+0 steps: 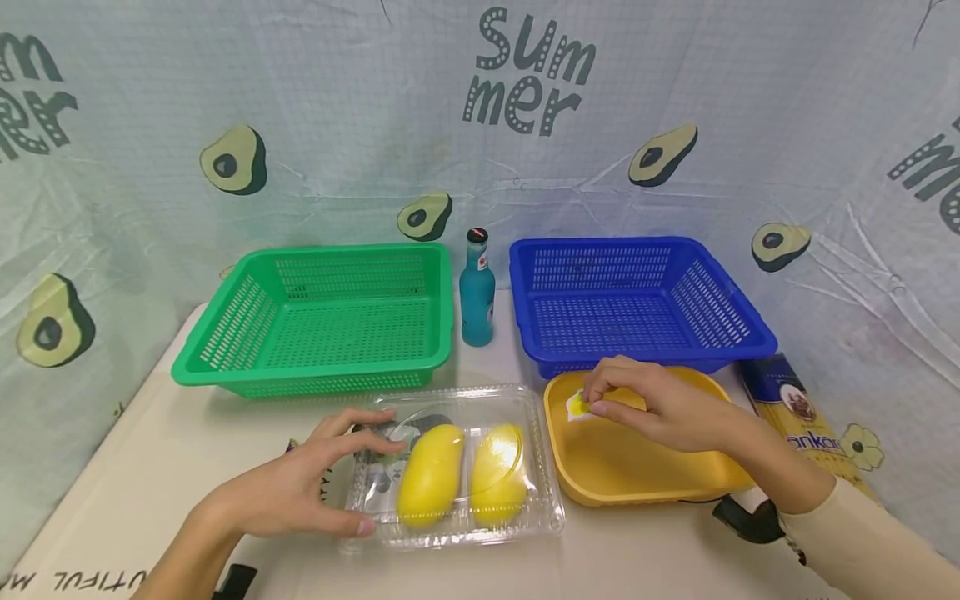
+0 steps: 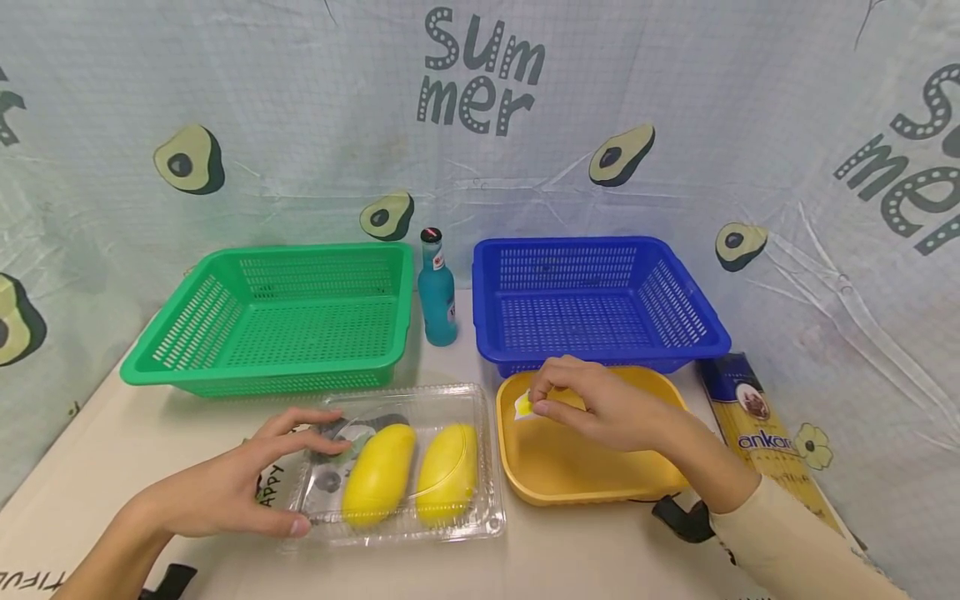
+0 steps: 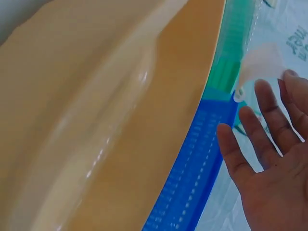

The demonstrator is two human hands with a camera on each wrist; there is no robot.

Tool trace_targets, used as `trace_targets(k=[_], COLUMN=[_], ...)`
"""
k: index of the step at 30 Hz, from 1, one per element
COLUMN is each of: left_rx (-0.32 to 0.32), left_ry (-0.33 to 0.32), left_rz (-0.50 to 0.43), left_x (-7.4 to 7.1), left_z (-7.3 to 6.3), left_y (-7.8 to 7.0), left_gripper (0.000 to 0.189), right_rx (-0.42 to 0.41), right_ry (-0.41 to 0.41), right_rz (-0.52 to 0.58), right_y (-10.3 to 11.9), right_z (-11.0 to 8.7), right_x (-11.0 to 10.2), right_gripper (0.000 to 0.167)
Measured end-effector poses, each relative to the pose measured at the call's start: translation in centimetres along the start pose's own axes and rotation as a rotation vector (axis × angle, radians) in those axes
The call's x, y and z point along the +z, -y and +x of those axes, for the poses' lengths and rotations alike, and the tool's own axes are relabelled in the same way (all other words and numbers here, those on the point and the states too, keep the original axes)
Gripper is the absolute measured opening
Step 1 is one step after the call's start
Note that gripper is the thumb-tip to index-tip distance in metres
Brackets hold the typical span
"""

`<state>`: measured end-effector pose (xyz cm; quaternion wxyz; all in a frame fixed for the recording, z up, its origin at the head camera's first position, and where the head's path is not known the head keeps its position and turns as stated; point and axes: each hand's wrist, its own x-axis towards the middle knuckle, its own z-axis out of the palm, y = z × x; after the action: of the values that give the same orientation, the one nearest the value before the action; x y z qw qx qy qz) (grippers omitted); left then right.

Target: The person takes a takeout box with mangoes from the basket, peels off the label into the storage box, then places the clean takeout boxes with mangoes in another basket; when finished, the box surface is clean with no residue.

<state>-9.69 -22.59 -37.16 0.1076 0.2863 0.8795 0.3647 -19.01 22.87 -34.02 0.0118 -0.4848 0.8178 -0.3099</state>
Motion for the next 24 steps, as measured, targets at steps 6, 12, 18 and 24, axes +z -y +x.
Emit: trace_targets(k=[6, 12, 18, 24], left_rx=[-0.015, -0.025, -0.012, -0.005], left_ry=[0.007, 0.011, 0.005, 0.003], left_rz=[0.001, -0.003, -0.007, -0.001], left_x=[0.0, 0.0, 0.1, 0.1], left_z=[0.0, 0.0, 0.0, 0.0], left_y=[0.0, -0.1, -0.1, -0.1], left_gripper=[0.064, 0.064, 0.063, 0.063], right_rx=[0.029, 0.079, 0.143, 0.204], right_ry=[0.032, 0.052, 0.102, 0.144], right_rz=[-0.083, -0.153, -0.175, -0.180], right_y=[-0.7, -1.6, -2.3, -2.8], right_z=[-1.0, -1.7, -2.3, -3.0], right_x=[-0.8, -1.3, -1.7, -1.9], right_gripper=[0.013, 0.016, 0.009, 0.006])
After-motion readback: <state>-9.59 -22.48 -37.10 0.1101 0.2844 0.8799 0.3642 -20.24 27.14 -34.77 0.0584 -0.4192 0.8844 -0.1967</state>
